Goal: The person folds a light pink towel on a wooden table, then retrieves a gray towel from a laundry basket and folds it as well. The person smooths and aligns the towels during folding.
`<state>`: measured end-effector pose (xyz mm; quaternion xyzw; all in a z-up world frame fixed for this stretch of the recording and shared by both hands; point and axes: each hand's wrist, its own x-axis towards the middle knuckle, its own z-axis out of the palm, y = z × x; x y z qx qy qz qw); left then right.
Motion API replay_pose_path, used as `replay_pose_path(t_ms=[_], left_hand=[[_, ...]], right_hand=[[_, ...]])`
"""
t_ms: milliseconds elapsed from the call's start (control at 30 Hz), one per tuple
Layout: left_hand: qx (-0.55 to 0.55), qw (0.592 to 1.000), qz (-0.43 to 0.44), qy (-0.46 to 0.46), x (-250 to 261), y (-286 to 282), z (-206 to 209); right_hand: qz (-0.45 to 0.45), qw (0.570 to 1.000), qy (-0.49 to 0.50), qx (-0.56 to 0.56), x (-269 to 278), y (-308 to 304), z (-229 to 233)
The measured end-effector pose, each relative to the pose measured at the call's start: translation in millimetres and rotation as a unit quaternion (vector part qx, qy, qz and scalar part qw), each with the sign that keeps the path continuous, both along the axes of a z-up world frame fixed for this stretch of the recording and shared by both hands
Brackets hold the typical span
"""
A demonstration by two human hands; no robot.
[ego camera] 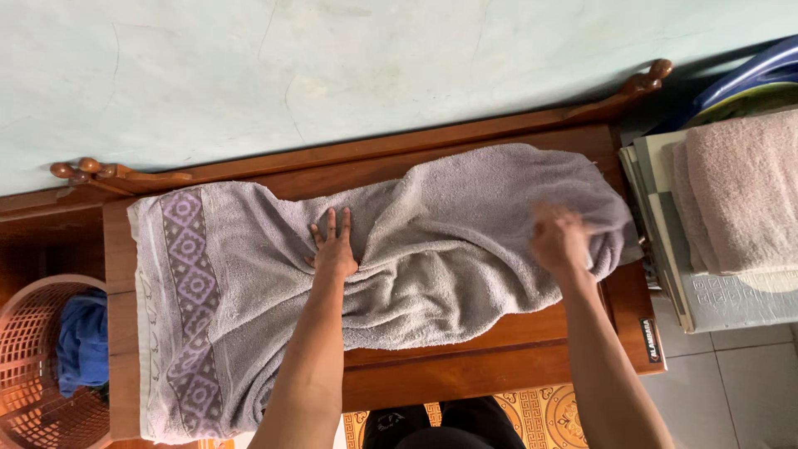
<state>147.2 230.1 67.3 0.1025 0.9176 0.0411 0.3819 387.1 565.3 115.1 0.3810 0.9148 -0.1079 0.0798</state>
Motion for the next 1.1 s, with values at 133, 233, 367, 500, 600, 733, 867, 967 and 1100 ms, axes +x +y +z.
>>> replay_pose_path(t_ms=[133, 233, 367, 500, 600, 733, 867, 967, 1100], left_hand=[[-0.002, 1.000, -0.003, -0.003, 0.3, 5.4, 5.4], [0.000, 1.000, -0.004, 0.000, 2.0, 3.4, 9.6], [0.003, 1.000, 0.000, -0.003, 0.8, 4.4, 9.6], [0.005, 1.000, -0.002, 0.001, 0.5, 2.1, 3.9], [0.014, 1.000, 0.009, 0.001, 0.9, -0.5, 0.9], [0.018, 0.999, 0.025, -0.008, -1.3, 3.2, 0.6], [0.019, 1.000, 0.022, -0.006, -0.9, 0.8, 2.0], [0.013, 1.000, 0.010, -0.003, -1.7, 0.9, 0.7], [0.030, 0.999, -0.001, 0.012, -1.2, -1.6, -0.5]], right_hand=[[0.051, 0.962, 0.115, -0.244, 3.5, -9.2, -22.9], [-0.047, 0.955, 0.272, -0.111, 19.1, -2.5, -41.0], [-0.027, 0.991, 0.102, 0.086, 25.5, 9.4, -50.1], [-0.066, 0.998, 0.013, 0.000, 9.9, 0.0, -45.5], [0.062, 0.996, 0.068, 0.002, -1.9, -21.9, -46.5], [0.148, 0.988, 0.033, -0.040, -21.9, -41.7, -65.4], [0.126, 0.992, -0.012, -0.025, -37.7, -37.0, -88.9], [0.130, 0.991, -0.034, -0.014, -44.6, -27.9, -100.6], [0.140, 0.989, -0.047, -0.001, -47.7, -22.9, -105.4]])
